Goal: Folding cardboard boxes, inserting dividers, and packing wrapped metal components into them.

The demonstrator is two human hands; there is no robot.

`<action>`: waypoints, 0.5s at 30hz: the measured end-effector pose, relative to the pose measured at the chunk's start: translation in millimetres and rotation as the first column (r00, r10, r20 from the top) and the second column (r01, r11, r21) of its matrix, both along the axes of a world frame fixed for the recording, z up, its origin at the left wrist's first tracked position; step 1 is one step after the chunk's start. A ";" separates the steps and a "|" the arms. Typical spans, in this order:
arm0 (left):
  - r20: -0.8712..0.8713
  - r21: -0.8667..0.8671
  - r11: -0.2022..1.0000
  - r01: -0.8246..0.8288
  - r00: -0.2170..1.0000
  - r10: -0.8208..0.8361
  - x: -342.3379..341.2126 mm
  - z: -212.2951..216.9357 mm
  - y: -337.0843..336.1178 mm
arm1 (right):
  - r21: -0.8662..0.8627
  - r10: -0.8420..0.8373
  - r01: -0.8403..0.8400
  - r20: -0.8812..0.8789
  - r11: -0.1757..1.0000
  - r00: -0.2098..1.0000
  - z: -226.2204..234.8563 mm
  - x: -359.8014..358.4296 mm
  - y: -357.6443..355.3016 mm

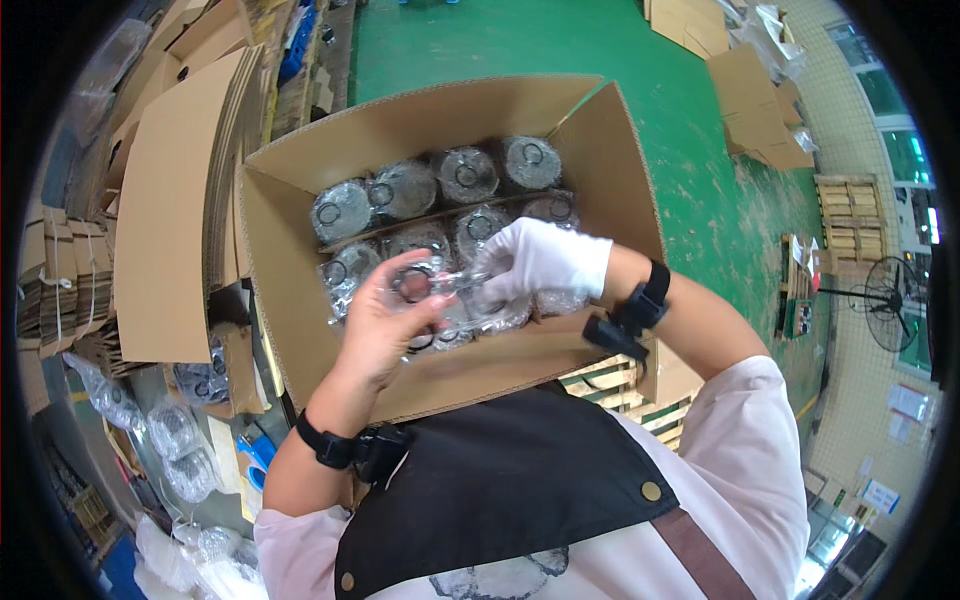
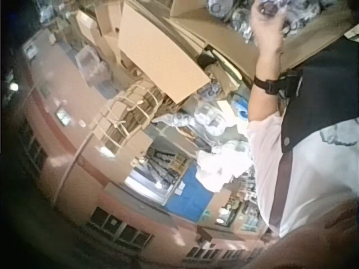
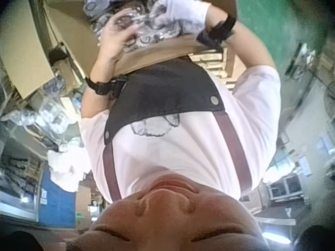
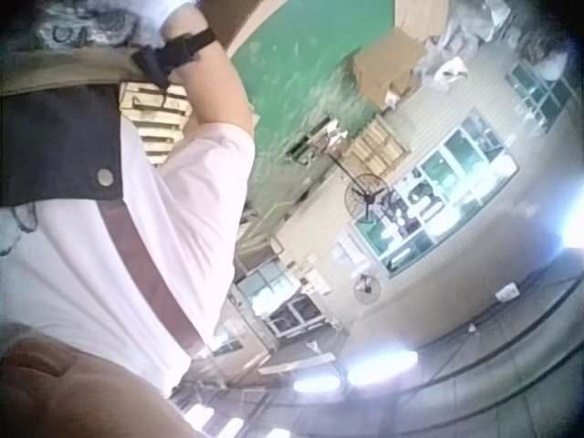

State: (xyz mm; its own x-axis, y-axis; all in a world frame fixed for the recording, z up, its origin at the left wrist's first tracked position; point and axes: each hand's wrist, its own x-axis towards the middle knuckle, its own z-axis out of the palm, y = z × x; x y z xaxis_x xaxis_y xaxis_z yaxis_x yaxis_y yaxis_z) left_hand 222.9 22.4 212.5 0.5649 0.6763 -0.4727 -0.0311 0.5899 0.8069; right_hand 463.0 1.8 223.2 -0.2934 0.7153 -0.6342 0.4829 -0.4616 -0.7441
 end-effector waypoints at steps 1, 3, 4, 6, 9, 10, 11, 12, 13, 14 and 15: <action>0.005 0.000 1.000 0.008 1.000 -0.008 -3.1 6.2 3.5 | 0.067 0.145 -0.159 0.180 0.985 0.973 -0.7 15.5 5.0; 0.050 -0.125 0.981 -0.145 0.987 0.152 -21.7 17.6 10.2 | 0.006 0.451 -0.506 0.444 0.862 0.774 -36.6 50.2 9.4; 0.063 -0.092 0.976 -0.198 0.977 0.204 -34.6 23.9 10.4 | -0.146 0.607 -0.682 0.613 0.716 0.506 -64.7 59.6 7.4; 0.148 -0.100 0.954 -0.282 0.944 0.295 -68.6 34.2 5.2 | 0.095 0.392 -0.567 0.630 0.818 0.671 -87.9 67.9 -17.7; 0.243 -0.106 0.897 -0.429 0.864 0.441 -127.3 54.0 2.5 | 0.007 0.448 -0.618 0.683 0.786 0.577 -44.9 43.9 -8.9; 0.262 -0.098 0.821 -0.562 0.782 0.566 -147.0 55.3 -6.2 | -0.161 0.504 -0.645 0.769 0.747 0.393 -47.5 45.4 -5.1; 0.295 -0.101 0.737 -0.668 0.688 0.663 -171.9 50.8 -15.1 | 0.060 0.321 -0.627 0.818 0.777 0.477 -42.6 50.8 -10.6; 0.277 0.000 0.559 -0.829 0.537 0.797 -193.9 48.8 -24.9 | 0.176 0.218 -0.563 0.798 0.808 0.562 -21.4 36.3 -11.0; 0.287 0.093 0.364 -0.927 0.375 0.881 -212.8 40.4 -28.6 | 0.284 0.099 -0.472 0.766 0.835 0.635 -1.1 22.5 -4.5; 0.307 0.413 0.145 -0.899 0.288 0.907 -237.8 23.2 -32.9 | 0.298 0.105 -0.493 0.765 0.817 0.636 14.7 7.3 5.6; 0.356 0.537 -0.052 -0.842 0.171 0.919 -255.1 12.4 -31.8 | 0.383 0.121 -0.458 0.647 0.802 0.753 29.5 -6.9 13.1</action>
State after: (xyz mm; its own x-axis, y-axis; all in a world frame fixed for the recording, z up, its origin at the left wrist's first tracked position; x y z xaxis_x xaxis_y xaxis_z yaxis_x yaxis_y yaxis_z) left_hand -32.2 -9.4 224.9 -0.7150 0.6692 0.2026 -0.0891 -0.3746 0.9229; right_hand 456.2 14.9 252.7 -0.2492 0.9089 -0.3344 0.9266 0.1233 -0.3552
